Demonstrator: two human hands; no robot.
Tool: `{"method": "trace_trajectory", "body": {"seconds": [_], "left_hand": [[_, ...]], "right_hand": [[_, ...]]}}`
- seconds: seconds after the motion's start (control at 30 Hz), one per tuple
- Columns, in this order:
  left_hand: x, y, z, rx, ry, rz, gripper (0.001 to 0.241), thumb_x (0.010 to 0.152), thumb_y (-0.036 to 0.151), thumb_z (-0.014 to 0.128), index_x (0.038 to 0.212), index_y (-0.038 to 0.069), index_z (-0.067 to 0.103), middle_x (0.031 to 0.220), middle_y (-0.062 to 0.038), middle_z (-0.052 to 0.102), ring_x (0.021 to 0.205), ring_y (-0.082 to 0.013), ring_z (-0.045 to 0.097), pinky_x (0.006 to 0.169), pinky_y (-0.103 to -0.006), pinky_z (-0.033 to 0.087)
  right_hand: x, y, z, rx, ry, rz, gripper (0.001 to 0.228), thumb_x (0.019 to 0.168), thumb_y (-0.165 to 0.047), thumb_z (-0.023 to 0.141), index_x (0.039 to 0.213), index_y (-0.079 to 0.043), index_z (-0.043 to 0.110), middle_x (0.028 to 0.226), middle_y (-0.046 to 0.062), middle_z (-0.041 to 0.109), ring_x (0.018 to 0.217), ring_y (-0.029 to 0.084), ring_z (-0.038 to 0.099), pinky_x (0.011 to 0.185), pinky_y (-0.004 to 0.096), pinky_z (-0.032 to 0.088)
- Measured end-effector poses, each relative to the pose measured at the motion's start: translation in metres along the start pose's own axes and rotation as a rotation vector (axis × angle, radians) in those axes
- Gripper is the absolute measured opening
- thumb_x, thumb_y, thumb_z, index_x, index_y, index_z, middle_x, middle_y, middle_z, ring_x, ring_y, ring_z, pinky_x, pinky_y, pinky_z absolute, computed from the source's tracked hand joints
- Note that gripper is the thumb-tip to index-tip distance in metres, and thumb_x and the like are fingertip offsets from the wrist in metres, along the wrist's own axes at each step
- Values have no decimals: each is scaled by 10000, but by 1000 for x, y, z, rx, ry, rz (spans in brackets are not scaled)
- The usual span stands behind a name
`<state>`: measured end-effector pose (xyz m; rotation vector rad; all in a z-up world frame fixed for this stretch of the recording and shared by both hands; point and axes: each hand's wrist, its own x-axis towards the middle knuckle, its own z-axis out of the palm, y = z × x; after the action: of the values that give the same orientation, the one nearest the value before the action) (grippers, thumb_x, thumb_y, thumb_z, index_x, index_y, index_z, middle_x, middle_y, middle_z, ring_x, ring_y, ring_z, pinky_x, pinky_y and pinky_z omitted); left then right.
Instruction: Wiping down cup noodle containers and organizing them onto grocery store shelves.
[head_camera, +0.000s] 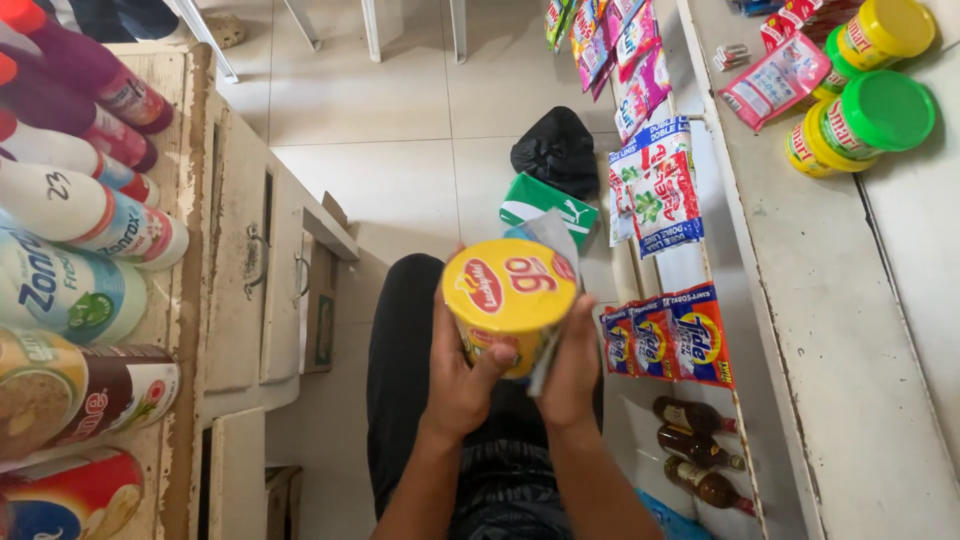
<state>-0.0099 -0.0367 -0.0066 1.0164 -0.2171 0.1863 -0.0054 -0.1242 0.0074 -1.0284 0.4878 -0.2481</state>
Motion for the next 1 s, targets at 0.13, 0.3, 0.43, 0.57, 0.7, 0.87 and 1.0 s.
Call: {"method": "trace_trajectory", "body": {"seconds": [0.13, 0.3, 0.43, 0.57, 0.7, 0.87, 1.0], "left_hand": [[-3, -9, 4, 213, 187, 106, 1022, 916, 380, 724, 1635, 22, 92, 1461, -217, 457, 1358, -273, 418, 1174, -465, 352], [2, 0, -2, 440, 33, 114, 991, 891, 276, 759, 1623, -10, 155, 1427, -278, 454, 1346, -364, 476, 1158, -502, 370], [3, 15, -1, 189, -119, -16, 1006, 858, 234, 787, 1617, -11, 174, 1354, -230, 509, 1263, -284, 505, 1108, -469, 414], [3, 17, 2, 28, -156, -66, 998, 867, 293, 778, 1620, -1, 193, 1322, -199, 553, 1208, -241, 545, 1057, -421, 459], [2, 20, 14, 112, -38, 47, 1031, 902, 434, 734, 1634, 7, 147, 1416, -227, 501, 1263, -265, 494, 1117, -461, 412], [-8, 39, 27, 249, -34, 124, 954, 920, 300, 723, 1631, 21, 151, 1439, -254, 494, 1290, -290, 511, 1126, -469, 414], [-16, 52, 32, 74, -168, 31, 964, 879, 242, 753, 1629, 35, 185, 1351, -201, 562, 1195, -234, 574, 1064, -418, 469]], "right_hand": [[-11, 14, 0, -454, -375, -415, 665, 1059, -412, 446, 1539, 45, 392, 1495, 332, 477, 1402, 407, 444, 1199, 548, 284], [3, 6, -8, -409, -335, -341, 620, 1099, -444, 239, 1460, -36, 534, 1398, 213, 595, 1258, 253, 542, 1157, 472, 333], [19, -3, -13, 17, -217, -147, 749, 1050, -609, 272, 1353, -11, 606, 1254, 171, 662, 1122, 236, 646, 1151, 454, 414], [22, 17, -40, -91, -204, -307, 696, 1099, -512, 268, 1417, 59, 506, 1396, 267, 576, 1256, 302, 569, 1204, 514, 341], [-19, -33, 3, -388, -521, -698, 811, 1088, -558, 286, 1597, 65, 179, 1562, 369, 330, 1476, 479, 304, 1233, 588, 213], [-27, -36, -10, -421, -548, -771, 782, 1087, -458, 344, 1613, 70, 112, 1554, 382, 341, 1469, 452, 345, 1233, 544, 262], [-15, -48, -24, -106, -611, -637, 941, 1007, -663, 481, 1607, 12, 217, 1501, 283, 453, 1413, 304, 432, 1227, 485, 326]]}}
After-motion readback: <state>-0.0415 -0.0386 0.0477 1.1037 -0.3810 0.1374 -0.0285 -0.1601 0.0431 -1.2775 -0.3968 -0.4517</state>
